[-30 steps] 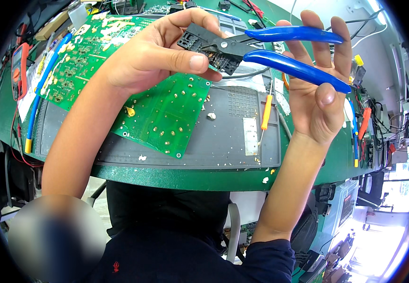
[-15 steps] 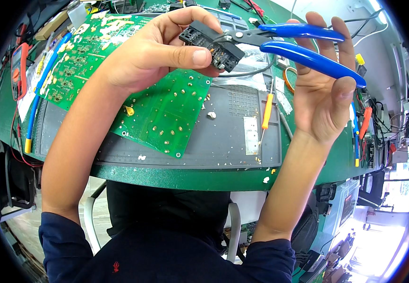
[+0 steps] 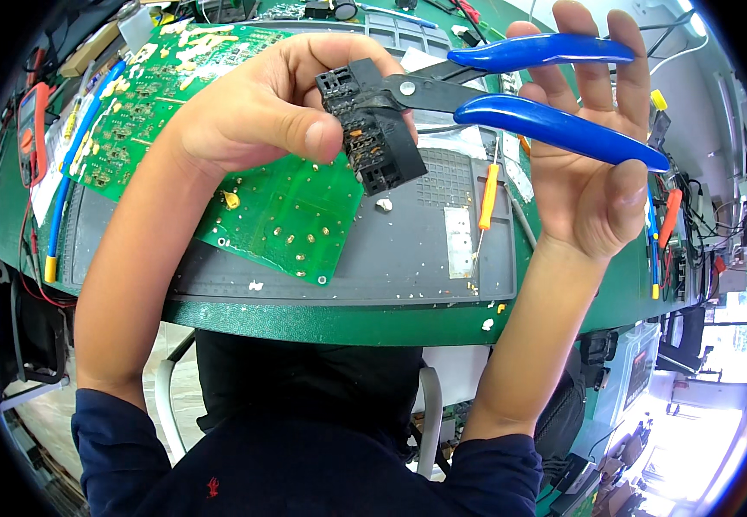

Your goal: The person detaches a large plastic component from a green circuit board and then uses pliers to remove several small metal wires and pieces from the detached component.

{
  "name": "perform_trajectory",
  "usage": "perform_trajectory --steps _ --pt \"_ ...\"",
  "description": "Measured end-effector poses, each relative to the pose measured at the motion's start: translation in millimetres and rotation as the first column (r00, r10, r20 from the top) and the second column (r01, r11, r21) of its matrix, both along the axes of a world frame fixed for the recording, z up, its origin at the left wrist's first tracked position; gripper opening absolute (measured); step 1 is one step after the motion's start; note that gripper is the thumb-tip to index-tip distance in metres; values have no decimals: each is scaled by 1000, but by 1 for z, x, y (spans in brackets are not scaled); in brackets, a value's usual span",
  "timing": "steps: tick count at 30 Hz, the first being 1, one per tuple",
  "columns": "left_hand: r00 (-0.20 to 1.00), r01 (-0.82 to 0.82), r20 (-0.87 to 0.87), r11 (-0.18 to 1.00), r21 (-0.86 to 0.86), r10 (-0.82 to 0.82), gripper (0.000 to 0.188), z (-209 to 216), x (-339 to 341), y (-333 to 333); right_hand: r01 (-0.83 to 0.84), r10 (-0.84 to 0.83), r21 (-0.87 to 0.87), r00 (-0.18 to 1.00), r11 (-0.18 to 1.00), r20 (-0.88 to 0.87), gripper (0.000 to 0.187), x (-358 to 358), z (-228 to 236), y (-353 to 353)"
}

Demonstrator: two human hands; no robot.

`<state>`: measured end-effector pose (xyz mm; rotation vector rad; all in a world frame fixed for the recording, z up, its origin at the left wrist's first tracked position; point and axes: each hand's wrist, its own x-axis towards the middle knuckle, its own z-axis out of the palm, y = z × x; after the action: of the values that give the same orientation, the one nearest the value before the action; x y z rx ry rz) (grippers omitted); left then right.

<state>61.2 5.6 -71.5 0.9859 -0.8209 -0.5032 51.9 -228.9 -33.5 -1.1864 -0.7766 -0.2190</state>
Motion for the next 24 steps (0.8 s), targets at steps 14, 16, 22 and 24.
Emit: perform_trajectory --steps 14,16,22,24 --pt "1000 15 2 999 30 -15 59 -1 0 0 -35 35 0 999 999 -9 93 -1 -1 -6" --pt "1000 27 -2 999 26 -27 60 -1 1 -1 -35 35 2 999 999 -4 92 -1 0 -7" --pt "1000 27 2 998 52 -27 62 -1 1 -1 -45 44 27 999 999 18 89 -2 -3 -6" --pt "999 34 3 998 54 -34 62 -1 1 -1 -60 60 46 998 997 9 87 -2 -3 -7"
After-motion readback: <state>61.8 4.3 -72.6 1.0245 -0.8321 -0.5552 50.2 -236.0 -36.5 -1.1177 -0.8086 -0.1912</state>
